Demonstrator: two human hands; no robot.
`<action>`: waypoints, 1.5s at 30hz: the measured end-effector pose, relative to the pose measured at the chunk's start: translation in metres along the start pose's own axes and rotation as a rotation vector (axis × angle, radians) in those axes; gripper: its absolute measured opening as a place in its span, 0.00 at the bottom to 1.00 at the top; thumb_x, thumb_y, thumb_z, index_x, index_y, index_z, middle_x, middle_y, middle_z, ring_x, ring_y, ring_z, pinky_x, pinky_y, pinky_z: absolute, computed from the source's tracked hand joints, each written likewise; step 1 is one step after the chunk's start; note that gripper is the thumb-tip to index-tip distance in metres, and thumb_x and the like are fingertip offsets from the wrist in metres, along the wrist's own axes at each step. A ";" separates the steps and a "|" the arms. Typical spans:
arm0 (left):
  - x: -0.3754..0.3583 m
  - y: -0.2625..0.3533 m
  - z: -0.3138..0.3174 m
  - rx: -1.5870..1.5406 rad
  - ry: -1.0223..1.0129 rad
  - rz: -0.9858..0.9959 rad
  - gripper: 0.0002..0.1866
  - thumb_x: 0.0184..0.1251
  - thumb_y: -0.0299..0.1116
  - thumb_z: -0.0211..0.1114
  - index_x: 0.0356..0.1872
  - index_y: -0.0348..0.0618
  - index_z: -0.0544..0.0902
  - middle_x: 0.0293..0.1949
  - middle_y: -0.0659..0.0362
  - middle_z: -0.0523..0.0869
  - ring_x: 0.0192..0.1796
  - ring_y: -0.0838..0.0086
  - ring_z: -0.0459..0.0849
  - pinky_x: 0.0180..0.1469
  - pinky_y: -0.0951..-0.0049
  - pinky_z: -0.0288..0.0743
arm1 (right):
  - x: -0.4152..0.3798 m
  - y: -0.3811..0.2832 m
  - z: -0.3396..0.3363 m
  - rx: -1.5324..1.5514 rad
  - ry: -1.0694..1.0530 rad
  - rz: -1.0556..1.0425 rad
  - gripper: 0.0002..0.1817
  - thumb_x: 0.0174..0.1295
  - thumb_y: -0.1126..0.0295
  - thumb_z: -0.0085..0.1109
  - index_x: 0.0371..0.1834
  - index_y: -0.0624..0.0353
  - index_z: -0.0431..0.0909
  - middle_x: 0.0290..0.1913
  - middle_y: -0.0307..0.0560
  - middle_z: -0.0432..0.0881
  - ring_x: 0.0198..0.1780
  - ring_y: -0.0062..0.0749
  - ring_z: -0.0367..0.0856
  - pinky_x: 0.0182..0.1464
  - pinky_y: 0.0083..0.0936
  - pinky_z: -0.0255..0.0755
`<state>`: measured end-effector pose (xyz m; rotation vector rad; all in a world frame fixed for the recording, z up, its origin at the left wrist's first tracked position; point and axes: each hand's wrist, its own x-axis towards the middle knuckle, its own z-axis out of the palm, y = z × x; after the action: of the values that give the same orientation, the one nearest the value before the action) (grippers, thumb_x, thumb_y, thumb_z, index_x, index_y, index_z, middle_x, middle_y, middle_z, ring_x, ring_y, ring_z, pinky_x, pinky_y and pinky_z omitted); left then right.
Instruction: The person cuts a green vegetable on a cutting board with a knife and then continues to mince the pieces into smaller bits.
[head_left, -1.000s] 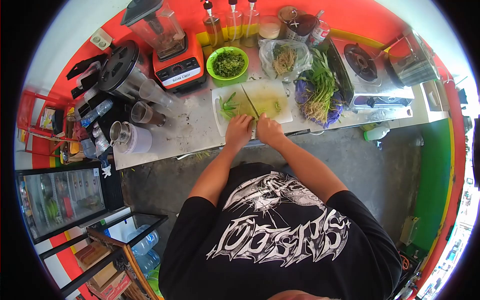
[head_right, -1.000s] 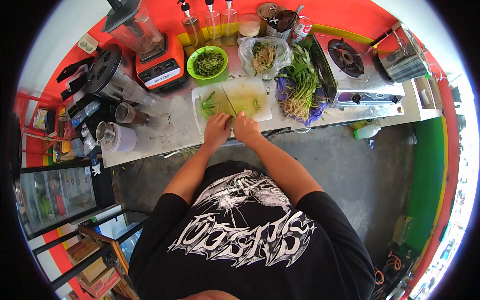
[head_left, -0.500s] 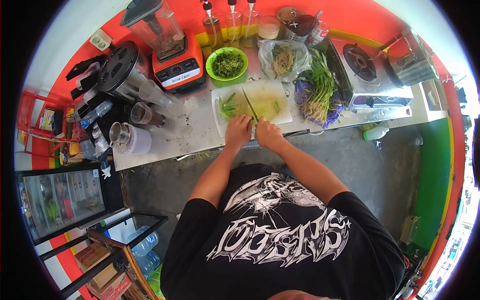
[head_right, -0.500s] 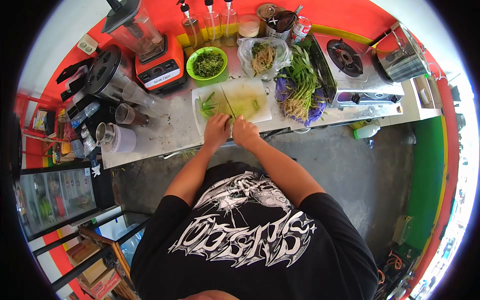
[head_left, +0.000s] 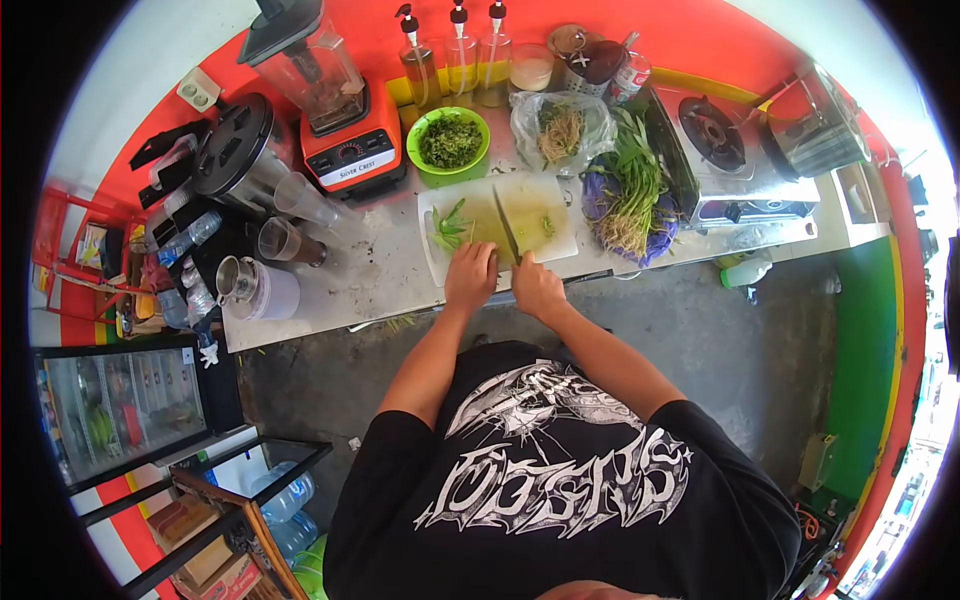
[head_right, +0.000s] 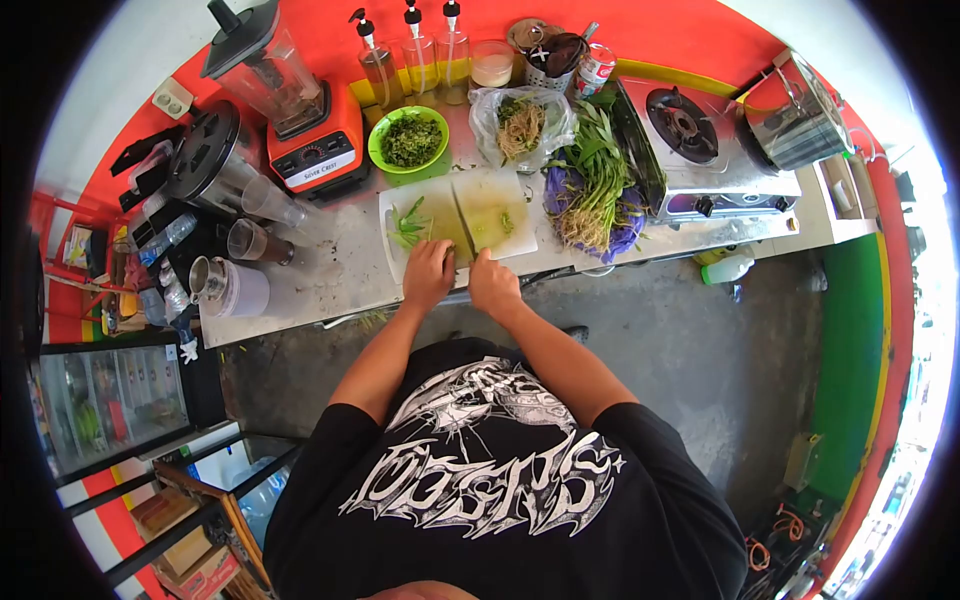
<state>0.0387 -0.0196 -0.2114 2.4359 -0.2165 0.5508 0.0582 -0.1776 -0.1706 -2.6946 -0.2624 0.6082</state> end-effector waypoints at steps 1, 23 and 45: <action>0.000 0.000 0.000 0.028 -0.015 -0.007 0.10 0.69 0.30 0.62 0.48 0.41 0.82 0.42 0.51 0.83 0.48 0.51 0.80 0.55 0.53 0.72 | 0.001 0.006 -0.002 -0.008 0.025 0.035 0.18 0.78 0.58 0.48 0.52 0.65 0.68 0.44 0.72 0.86 0.48 0.71 0.86 0.53 0.57 0.80; -0.002 0.005 -0.005 0.085 -0.010 0.078 0.13 0.63 0.31 0.69 0.48 0.44 0.83 0.46 0.59 0.83 0.52 0.59 0.77 0.56 0.58 0.70 | -0.009 0.009 -0.011 0.043 0.094 -0.107 0.19 0.76 0.57 0.51 0.47 0.66 0.74 0.37 0.73 0.86 0.42 0.71 0.86 0.48 0.58 0.79; -0.001 0.002 -0.001 0.056 0.005 0.108 0.07 0.63 0.29 0.68 0.41 0.44 0.85 0.37 0.58 0.83 0.44 0.57 0.80 0.49 0.57 0.73 | 0.005 -0.001 -0.009 -0.097 0.005 -0.064 0.17 0.78 0.58 0.49 0.49 0.64 0.69 0.42 0.67 0.88 0.46 0.64 0.89 0.49 0.52 0.82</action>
<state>0.0367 -0.0204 -0.2104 2.4873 -0.3363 0.6181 0.0665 -0.1782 -0.1645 -2.7678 -0.3844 0.5837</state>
